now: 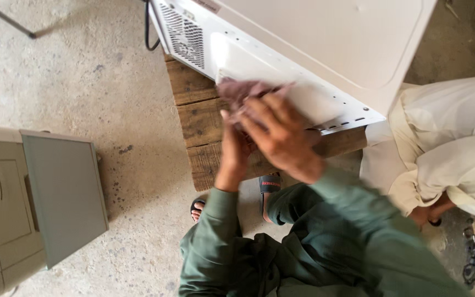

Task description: The person wipes the exterior surfaces of a white microwave oven using a cloth. They clean the top, sides, and back of the appliance while it rests on a wooden board.

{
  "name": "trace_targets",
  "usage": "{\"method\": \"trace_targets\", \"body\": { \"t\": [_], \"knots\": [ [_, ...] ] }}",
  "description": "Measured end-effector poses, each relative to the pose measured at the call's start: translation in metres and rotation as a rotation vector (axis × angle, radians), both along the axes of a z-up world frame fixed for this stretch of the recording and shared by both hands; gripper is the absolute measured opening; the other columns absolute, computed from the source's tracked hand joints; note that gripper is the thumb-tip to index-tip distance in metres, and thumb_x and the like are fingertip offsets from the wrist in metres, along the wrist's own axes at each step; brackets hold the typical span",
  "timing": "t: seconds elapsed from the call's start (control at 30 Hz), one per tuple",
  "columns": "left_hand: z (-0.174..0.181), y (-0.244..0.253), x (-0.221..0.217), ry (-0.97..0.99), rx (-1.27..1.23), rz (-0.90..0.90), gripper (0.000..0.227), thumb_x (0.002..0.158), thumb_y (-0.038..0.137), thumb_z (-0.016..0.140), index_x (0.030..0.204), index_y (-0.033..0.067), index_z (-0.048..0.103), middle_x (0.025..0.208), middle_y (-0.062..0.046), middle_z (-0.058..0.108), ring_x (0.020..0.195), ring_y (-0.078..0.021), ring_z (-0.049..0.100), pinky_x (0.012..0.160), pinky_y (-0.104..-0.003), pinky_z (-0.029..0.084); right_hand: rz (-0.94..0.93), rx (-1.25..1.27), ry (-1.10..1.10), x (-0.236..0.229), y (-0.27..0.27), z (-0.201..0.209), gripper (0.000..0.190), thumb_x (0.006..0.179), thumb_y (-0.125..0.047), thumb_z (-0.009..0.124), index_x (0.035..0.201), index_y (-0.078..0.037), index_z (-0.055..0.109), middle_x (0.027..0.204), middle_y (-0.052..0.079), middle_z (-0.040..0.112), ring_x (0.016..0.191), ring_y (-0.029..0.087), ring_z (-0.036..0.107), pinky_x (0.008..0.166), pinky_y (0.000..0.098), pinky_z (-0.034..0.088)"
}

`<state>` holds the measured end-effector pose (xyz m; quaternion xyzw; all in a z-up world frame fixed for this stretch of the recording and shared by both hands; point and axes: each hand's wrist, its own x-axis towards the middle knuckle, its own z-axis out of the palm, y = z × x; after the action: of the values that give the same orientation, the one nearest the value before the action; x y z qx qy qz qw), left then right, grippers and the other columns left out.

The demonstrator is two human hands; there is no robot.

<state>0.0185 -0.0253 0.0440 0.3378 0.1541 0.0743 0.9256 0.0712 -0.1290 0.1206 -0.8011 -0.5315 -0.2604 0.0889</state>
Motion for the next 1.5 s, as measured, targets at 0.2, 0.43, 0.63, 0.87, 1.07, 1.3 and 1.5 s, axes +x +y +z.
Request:
{"method": "trace_targets", "body": {
  "t": [0.2, 0.43, 0.63, 0.87, 1.07, 1.3, 1.5],
  "knots": [
    [-0.038, 0.059, -0.017, 0.010, -0.193, 0.187, 0.049, 0.112, 0.036, 0.039, 0.150, 0.0057, 0.044, 0.140, -0.015, 0.059, 0.125, -0.0250, 0.066, 0.099, -0.039, 0.064, 0.162, 0.174, 0.502, -0.007, 0.041, -0.063, 0.043, 0.102, -0.010, 0.072, 0.144, -0.009, 0.063, 0.156, 0.017, 0.052, 0.147, 0.037, 0.049, 0.126, 0.0494, 0.046],
    [-0.063, 0.078, -0.026, 0.061, 0.369, 0.235, 0.047, 0.099, 0.003, 0.039, 0.145, -0.0036, 0.047, 0.129, -0.023, 0.064, 0.102, -0.0245, 0.072, 0.076, -0.034, 0.065, 0.257, 0.179, 0.627, -0.001, 0.045, -0.090, 0.062, 0.091, -0.018, 0.080, 0.146, -0.005, 0.055, 0.147, 0.021, 0.051, 0.137, 0.042, 0.050, 0.117, 0.0510, 0.048],
    [-0.048, 0.080, -0.002, 0.031, 0.050, 0.286, 0.056, 0.111, 0.030, 0.040, 0.158, 0.0007, 0.035, 0.141, -0.027, 0.056, 0.122, -0.0352, 0.063, 0.094, -0.046, 0.057, 0.187, 0.222, 0.171, 0.025, 0.061, -0.073, 0.019, 0.099, -0.006, 0.082, 0.117, -0.010, 0.079, 0.128, 0.008, 0.064, 0.118, 0.026, 0.059, 0.104, 0.0396, 0.058],
    [-0.044, 0.090, -0.010, -0.137, -0.264, 0.341, 0.066, 0.106, 0.040, 0.037, 0.160, 0.0021, 0.029, 0.166, -0.024, 0.037, 0.157, -0.0358, 0.032, 0.129, -0.050, 0.033, -0.123, 0.228, -0.261, 0.059, 0.125, -0.017, 0.019, 0.094, -0.017, 0.083, 0.109, -0.007, 0.078, 0.126, 0.008, 0.061, 0.114, 0.026, 0.057, 0.094, 0.0458, 0.052],
    [-0.047, 0.105, -0.012, -0.059, -0.228, 0.385, 0.068, 0.107, 0.044, 0.032, 0.159, 0.0008, 0.033, 0.164, -0.021, 0.040, 0.155, -0.0341, 0.035, 0.128, -0.048, 0.031, -0.185, -0.017, -0.291, 0.063, 0.164, -0.101, 0.020, 0.103, -0.026, 0.081, 0.101, -0.007, 0.075, 0.115, 0.009, 0.066, 0.089, 0.020, 0.061, 0.081, 0.0374, 0.048],
    [-0.047, 0.115, -0.011, -0.106, -0.233, 0.402, 0.069, 0.107, 0.047, 0.035, 0.159, 0.0014, 0.036, 0.164, -0.021, 0.041, 0.155, -0.0347, 0.037, 0.129, -0.049, 0.032, -0.073, 0.252, -0.293, 0.068, 0.170, -0.053, 0.022, 0.103, -0.025, 0.080, 0.110, -0.005, 0.078, 0.123, 0.015, 0.065, 0.102, 0.022, 0.070, 0.080, 0.0336, 0.063],
    [-0.045, 0.122, 0.003, -0.109, -0.202, 0.393, 0.070, 0.107, 0.050, 0.035, 0.161, 0.0060, 0.034, 0.167, -0.018, 0.037, 0.156, -0.0333, 0.034, 0.129, -0.050, 0.029, -0.046, 0.294, -0.217, 0.081, 0.184, -0.047, 0.025, 0.106, -0.023, 0.086, 0.114, -0.003, 0.074, 0.127, 0.010, 0.058, 0.109, 0.024, 0.074, 0.094, 0.0304, 0.066]
  ]
}}
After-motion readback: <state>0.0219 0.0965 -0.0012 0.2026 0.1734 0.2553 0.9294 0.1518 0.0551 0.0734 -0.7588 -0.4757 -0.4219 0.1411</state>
